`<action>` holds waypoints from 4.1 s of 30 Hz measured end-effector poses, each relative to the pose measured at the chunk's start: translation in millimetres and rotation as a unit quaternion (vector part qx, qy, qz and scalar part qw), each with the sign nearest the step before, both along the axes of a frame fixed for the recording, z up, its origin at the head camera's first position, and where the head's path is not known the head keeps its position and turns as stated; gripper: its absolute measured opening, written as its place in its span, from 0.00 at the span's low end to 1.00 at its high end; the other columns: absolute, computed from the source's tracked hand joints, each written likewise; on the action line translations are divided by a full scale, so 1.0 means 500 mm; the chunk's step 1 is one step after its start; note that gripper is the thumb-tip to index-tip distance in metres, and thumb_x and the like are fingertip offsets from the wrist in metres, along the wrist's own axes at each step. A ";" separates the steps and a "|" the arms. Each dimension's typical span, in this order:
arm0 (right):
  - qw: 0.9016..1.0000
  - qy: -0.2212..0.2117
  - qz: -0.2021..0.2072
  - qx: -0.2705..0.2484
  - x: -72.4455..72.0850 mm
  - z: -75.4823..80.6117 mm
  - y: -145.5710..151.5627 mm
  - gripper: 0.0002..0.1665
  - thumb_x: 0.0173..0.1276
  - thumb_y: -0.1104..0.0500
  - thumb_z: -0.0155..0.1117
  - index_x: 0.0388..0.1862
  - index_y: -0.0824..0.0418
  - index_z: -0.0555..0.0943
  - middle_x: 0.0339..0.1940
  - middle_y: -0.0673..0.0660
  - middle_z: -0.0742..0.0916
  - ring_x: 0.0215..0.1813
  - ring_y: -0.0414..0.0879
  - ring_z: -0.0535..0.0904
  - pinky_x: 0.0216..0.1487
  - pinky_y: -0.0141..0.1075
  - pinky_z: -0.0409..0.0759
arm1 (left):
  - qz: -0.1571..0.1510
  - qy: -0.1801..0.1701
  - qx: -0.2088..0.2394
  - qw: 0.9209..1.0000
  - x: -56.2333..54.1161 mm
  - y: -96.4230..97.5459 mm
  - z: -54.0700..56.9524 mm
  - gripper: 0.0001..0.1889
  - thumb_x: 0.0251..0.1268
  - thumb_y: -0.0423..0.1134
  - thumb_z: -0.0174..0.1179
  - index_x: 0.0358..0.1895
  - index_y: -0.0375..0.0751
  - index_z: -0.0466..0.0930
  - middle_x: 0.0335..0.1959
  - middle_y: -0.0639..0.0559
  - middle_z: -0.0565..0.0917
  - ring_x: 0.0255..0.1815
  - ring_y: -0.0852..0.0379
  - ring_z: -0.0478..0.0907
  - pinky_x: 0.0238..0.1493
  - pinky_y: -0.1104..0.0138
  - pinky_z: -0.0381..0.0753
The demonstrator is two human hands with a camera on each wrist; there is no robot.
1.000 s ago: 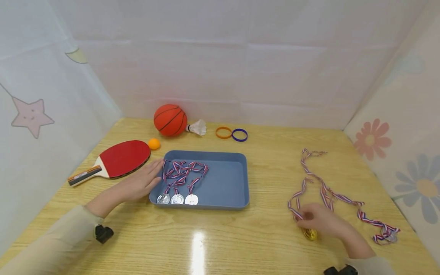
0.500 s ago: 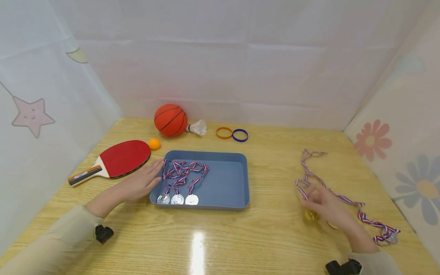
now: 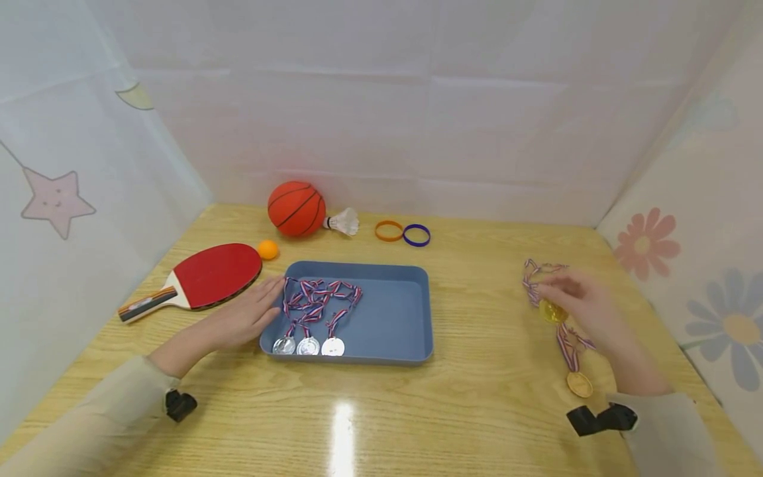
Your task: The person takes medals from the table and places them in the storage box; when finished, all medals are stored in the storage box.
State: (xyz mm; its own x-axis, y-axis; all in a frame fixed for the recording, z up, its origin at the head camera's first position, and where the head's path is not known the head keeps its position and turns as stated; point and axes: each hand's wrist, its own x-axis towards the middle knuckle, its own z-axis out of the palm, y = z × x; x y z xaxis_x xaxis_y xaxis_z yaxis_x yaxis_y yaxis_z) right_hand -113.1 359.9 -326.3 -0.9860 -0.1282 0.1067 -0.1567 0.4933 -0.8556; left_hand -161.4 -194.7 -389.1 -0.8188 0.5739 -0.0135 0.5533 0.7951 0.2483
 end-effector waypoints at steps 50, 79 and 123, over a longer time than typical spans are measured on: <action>0.968 -0.061 0.240 -0.035 -0.137 0.005 -0.456 0.18 0.65 0.66 0.58 0.55 0.62 0.77 0.55 0.58 0.78 0.51 0.48 0.77 0.46 0.39 0.78 | -0.008 0.023 0.003 1.000 -0.002 -0.001 -0.004 0.30 0.71 0.41 0.43 0.69 0.25 0.49 0.70 0.34 0.52 0.69 0.36 0.47 0.65 0.48 0.51; 0.955 -0.081 0.284 0.027 -0.096 -0.162 -0.499 0.08 0.62 0.69 0.61 0.41 0.65 0.81 0.32 0.55 0.81 0.32 0.43 0.76 0.35 0.33 0.77 | -0.003 0.016 0.001 1.000 0.002 -0.002 0.000 0.31 0.71 0.41 0.44 0.69 0.25 0.48 0.70 0.34 0.51 0.70 0.37 0.46 0.65 0.48 0.51; 0.987 0.000 0.161 -0.005 -0.040 0.007 -0.247 0.14 0.66 0.61 0.60 0.48 0.66 0.78 0.44 0.58 0.81 0.37 0.46 0.79 0.37 0.37 0.79 | -0.001 0.013 0.000 1.000 -0.002 -0.003 -0.007 0.31 0.71 0.42 0.44 0.70 0.26 0.47 0.71 0.36 0.50 0.70 0.38 0.45 0.66 0.49 0.50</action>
State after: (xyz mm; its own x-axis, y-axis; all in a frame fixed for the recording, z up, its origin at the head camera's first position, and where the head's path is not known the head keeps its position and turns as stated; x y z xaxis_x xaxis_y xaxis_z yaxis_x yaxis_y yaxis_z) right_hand -133.1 236.4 -322.9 -0.8945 -0.4334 0.1092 -0.3036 0.4098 -0.8602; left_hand -162.5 -195.9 -392.7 -0.8177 0.5755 0.0080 0.5612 0.7941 0.2333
